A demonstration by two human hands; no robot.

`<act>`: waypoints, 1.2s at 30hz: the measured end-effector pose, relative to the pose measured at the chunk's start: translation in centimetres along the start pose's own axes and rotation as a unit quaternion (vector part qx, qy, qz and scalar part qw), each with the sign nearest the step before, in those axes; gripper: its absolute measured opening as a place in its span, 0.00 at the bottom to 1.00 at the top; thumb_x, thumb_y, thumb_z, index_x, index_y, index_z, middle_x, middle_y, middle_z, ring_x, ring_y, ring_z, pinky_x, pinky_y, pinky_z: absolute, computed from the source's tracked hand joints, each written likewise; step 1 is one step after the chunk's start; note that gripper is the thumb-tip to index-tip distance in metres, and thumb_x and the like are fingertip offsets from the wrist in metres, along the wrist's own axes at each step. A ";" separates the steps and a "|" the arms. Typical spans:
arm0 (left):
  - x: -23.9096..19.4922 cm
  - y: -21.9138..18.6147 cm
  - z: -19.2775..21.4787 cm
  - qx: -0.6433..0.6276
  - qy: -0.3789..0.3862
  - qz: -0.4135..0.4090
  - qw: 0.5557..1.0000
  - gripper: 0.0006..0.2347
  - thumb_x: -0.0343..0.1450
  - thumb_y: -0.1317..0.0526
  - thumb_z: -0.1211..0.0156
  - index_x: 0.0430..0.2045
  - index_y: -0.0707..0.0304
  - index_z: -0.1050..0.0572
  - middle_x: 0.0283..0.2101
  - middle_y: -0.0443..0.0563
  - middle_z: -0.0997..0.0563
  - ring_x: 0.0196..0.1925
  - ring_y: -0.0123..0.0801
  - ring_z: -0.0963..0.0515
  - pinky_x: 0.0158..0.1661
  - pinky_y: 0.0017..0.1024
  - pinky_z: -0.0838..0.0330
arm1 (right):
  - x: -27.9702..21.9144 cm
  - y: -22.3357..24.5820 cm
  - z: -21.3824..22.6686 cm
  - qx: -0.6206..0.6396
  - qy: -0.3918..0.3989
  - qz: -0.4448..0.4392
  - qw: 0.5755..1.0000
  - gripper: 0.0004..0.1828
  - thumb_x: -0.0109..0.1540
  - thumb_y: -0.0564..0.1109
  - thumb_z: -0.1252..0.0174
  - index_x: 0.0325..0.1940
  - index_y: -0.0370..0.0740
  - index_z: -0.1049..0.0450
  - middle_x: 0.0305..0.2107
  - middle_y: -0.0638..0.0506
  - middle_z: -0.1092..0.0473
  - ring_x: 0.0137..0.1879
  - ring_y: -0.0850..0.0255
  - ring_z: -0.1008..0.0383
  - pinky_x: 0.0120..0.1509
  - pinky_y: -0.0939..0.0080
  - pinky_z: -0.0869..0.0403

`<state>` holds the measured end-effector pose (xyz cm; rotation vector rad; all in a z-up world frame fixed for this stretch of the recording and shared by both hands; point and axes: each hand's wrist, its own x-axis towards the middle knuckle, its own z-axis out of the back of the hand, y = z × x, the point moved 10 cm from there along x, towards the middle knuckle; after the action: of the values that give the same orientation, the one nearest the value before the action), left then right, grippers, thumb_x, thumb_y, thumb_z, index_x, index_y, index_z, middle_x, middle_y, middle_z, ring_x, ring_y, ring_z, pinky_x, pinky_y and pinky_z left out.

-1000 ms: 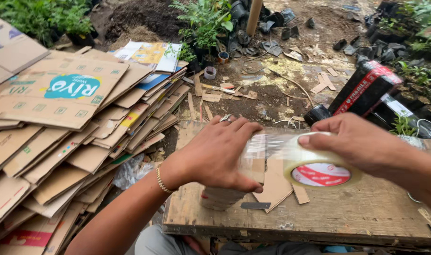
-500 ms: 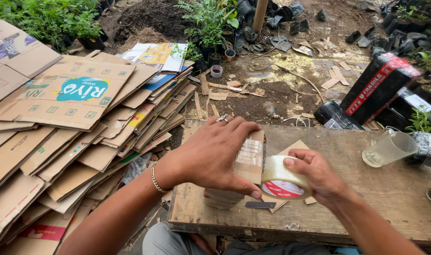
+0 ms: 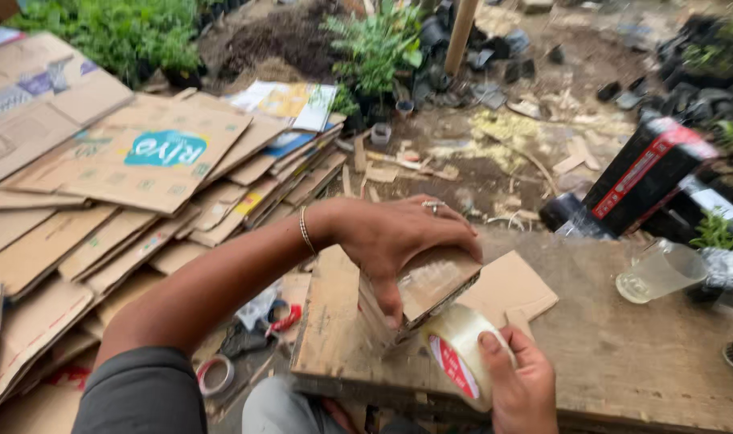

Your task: The person assembles a small cardboard box by cutting and folding pieces, then sealing the seams with clear packing tape. They use a utility knife to trim edges and apply tape to secure the structure.

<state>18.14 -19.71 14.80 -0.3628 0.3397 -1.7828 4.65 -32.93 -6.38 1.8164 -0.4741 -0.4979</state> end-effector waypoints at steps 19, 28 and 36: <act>0.5 5.4 -0.8 -0.090 -0.095 0.328 0.936 0.41 0.75 0.32 0.71 0.70 0.75 0.58 0.72 0.78 0.58 0.78 0.57 0.62 0.72 0.57 0.73 | -3.8 -0.8 -8.5 0.053 0.096 0.065 0.992 0.24 0.62 0.52 0.36 0.53 0.36 0.37 0.39 0.50 0.28 0.42 0.68 0.28 0.45 0.66 0.26; 1.3 3.5 -1.4 0.097 -0.209 0.422 0.877 0.36 0.75 0.39 0.71 0.67 0.77 0.46 0.63 0.67 0.30 0.61 0.53 0.25 0.66 0.52 0.49 | -4.5 0.6 -9.5 0.029 0.108 0.080 0.991 0.26 0.63 0.55 0.37 0.53 0.36 0.38 0.37 0.51 0.29 0.40 0.71 0.30 0.42 0.70 0.27; 1.4 -2.7 0.2 0.371 -0.313 0.305 0.820 0.32 0.78 0.39 0.59 0.40 0.81 0.23 0.45 0.74 0.19 0.46 0.58 0.16 0.46 0.42 0.22 | -4.6 -0.2 -10.3 0.055 0.086 0.093 0.990 0.31 0.61 0.60 0.37 0.53 0.35 0.38 0.36 0.51 0.30 0.39 0.70 0.31 0.42 0.68 0.29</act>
<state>15.52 -20.43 16.15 -0.2141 -0.6480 -0.9598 6.55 -22.23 -3.26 1.8791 -0.5543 -0.1868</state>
